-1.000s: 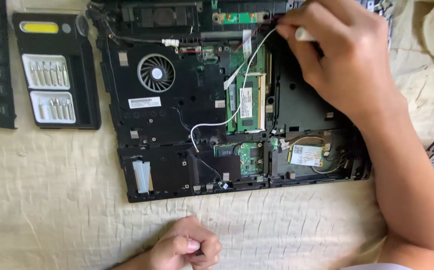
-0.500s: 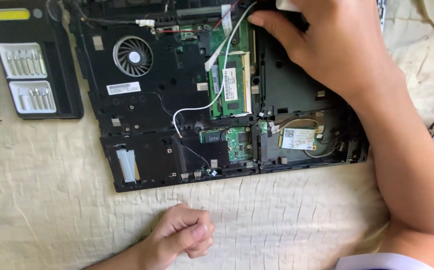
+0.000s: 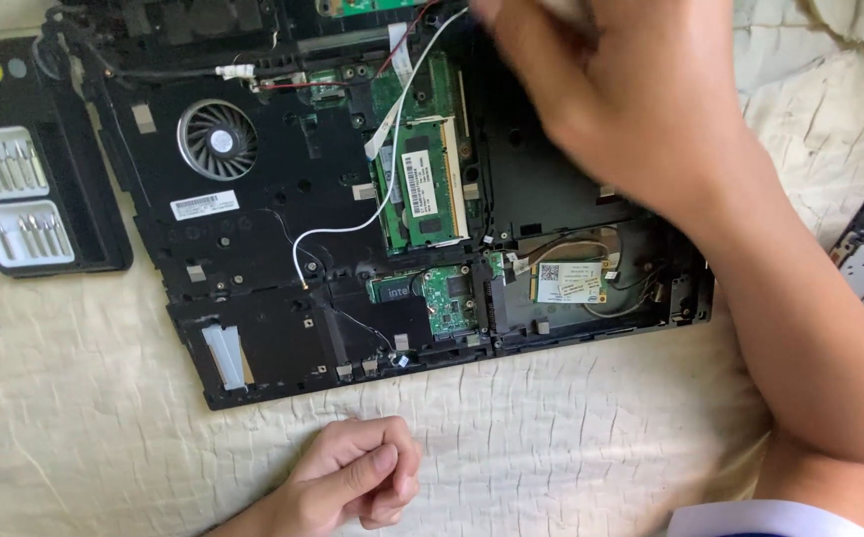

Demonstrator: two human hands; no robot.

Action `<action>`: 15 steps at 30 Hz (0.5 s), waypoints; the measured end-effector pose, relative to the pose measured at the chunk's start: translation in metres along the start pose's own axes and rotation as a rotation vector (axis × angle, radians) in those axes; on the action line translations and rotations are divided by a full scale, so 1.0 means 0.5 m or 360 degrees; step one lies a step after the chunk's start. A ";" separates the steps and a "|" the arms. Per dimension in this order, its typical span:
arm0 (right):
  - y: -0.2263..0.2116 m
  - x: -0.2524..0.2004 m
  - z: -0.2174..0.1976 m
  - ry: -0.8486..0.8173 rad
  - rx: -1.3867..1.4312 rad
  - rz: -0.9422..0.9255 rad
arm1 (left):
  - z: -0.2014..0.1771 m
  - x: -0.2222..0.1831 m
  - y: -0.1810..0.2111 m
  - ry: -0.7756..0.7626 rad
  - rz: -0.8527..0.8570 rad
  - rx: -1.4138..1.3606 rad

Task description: Routing and connecting internal cables inside a disassembled laptop during final repair adjustments.

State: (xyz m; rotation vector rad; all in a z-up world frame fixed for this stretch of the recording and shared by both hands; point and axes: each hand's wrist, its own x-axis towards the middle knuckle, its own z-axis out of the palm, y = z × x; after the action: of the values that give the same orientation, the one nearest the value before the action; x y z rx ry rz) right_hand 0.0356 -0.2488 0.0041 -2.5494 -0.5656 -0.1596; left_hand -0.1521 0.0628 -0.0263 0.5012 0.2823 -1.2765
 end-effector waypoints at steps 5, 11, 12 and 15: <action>-0.191 -0.026 -0.032 -0.0174 0.0822 -0.0263 | -0.026 -0.003 -0.018 -0.0082 0.0031 -0.0213; -0.285 -0.156 0.028 -0.0419 0.0732 -0.0658 | -0.090 -0.029 -0.108 0.0263 0.0106 -0.0373; -0.290 -0.160 0.033 -0.0330 0.0603 -0.0745 | -0.084 -0.029 -0.101 0.0252 0.0151 -0.0316; -0.291 -0.163 0.044 -0.0142 0.0270 -0.0955 | -0.060 -0.028 -0.067 0.0223 0.0263 -0.0176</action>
State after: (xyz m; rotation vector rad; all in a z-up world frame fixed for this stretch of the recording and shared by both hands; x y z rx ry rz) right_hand -0.1000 -0.1540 0.0348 -2.1618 -1.3082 -0.1966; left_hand -0.1859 0.0826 -0.0522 0.5092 0.4183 -1.0608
